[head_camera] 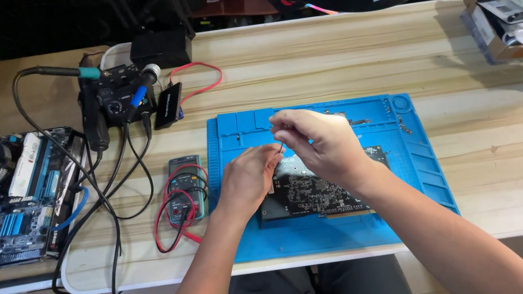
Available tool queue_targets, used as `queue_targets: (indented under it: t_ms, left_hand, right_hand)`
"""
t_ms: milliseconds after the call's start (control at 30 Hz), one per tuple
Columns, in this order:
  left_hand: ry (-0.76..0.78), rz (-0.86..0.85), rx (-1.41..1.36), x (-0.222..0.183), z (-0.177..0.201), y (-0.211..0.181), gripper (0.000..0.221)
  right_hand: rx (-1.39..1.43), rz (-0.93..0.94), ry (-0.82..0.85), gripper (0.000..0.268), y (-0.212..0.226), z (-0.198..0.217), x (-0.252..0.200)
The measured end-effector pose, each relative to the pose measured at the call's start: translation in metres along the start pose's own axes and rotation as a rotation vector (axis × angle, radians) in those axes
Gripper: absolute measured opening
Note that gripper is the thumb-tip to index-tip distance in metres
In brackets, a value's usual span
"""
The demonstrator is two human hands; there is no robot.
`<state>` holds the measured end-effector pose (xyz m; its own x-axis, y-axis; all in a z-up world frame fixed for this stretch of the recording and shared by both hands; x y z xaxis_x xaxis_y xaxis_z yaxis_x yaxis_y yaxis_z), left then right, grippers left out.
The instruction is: Using a precision screwdriver to remove multiple screws from the backplate of a graphics card on an anti-static mat.
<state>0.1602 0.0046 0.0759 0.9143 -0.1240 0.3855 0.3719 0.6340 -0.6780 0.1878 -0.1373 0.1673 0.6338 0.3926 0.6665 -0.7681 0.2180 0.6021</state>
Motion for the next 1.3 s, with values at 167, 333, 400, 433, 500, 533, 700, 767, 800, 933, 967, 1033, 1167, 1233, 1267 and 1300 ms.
queue_targets:
  t_ms: [167,333,400,433,500,533,700,767,800,933,967,1033,1167,1233,1267,1300]
  left_hand:
    - [0.009,0.014,-0.013,0.0,0.001,-0.003,0.018]
    - [-0.12,-0.066,0.042,-0.001,-0.014,0.015,0.018]
    - [-0.134,-0.056,0.075,-0.005,-0.015,0.021,0.01]
    - [-0.147,-0.049,0.11,-0.006,-0.015,0.024,0.003]
    - [-0.174,-0.049,0.085,-0.008,-0.019,0.029,0.006]
    - [-0.203,-0.049,0.062,-0.008,-0.02,0.032,0.009]
    - [-0.216,-0.031,0.004,-0.01,-0.02,0.034,0.011]
    - [-0.226,-0.015,0.001,-0.011,-0.019,0.032,0.01]
    - [-0.24,-0.021,-0.046,-0.01,-0.017,0.027,0.012]
    - [-0.289,-0.025,-0.033,-0.01,-0.022,0.032,0.012]
    - [-0.286,-0.025,-0.035,-0.01,-0.025,0.035,0.012]
    - [-0.291,-0.042,-0.036,-0.012,-0.028,0.04,0.013]
    - [-0.282,-0.022,-0.016,-0.012,-0.027,0.04,0.014]
    - [-0.282,-0.035,-0.044,-0.011,-0.022,0.031,0.012]
    - [-0.281,-0.035,-0.043,-0.011,-0.024,0.032,0.012]
    - [-0.29,-0.037,-0.037,-0.01,-0.024,0.034,0.012]
  right_hand:
    - [-0.009,-0.02,0.005,0.014,-0.006,-0.002,-0.001]
    - [-0.066,-0.08,0.003,0.012,-0.016,-0.003,0.001]
    - [-0.069,-0.087,-0.001,0.01,-0.018,-0.004,0.002]
    - [-0.071,-0.092,-0.007,0.01,-0.019,-0.003,0.002]
    - [-0.129,-0.065,0.0,0.012,-0.017,-0.005,0.004]
    - [-0.185,-0.035,0.008,0.014,-0.015,-0.007,0.005]
    - [-0.295,0.032,0.003,0.015,-0.012,-0.015,0.005]
    - [-0.293,0.024,-0.004,0.015,-0.015,-0.017,0.004]
    - [-0.27,0.009,-0.02,0.014,-0.017,-0.015,0.004]
    - [-0.229,-0.008,-0.047,0.013,-0.026,-0.011,0.003]
    - [-0.232,-0.011,-0.048,0.013,-0.025,-0.009,0.003]
    - [-0.198,-0.01,-0.053,0.012,-0.022,-0.006,0.003]
    - [-0.192,-0.009,-0.068,0.012,-0.024,-0.005,0.004]
    - [-0.171,-0.013,-0.067,0.013,-0.025,-0.005,0.003]
    - [-0.171,-0.014,-0.067,0.013,-0.024,-0.005,0.004]
    - [-0.172,-0.006,-0.067,0.013,-0.022,-0.005,0.005]
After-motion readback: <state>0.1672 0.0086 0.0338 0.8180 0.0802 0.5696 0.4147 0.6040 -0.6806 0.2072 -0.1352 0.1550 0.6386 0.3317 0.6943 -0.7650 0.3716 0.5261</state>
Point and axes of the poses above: each hand's wrist, its own x-axis towards the middle knuckle, its own z-axis out of the back of the hand, y = z × x, the point moved 8 cm from there along x, towards the middle knuckle, and after that the axes turned 1 degree about -y, right-handed, at the moved point
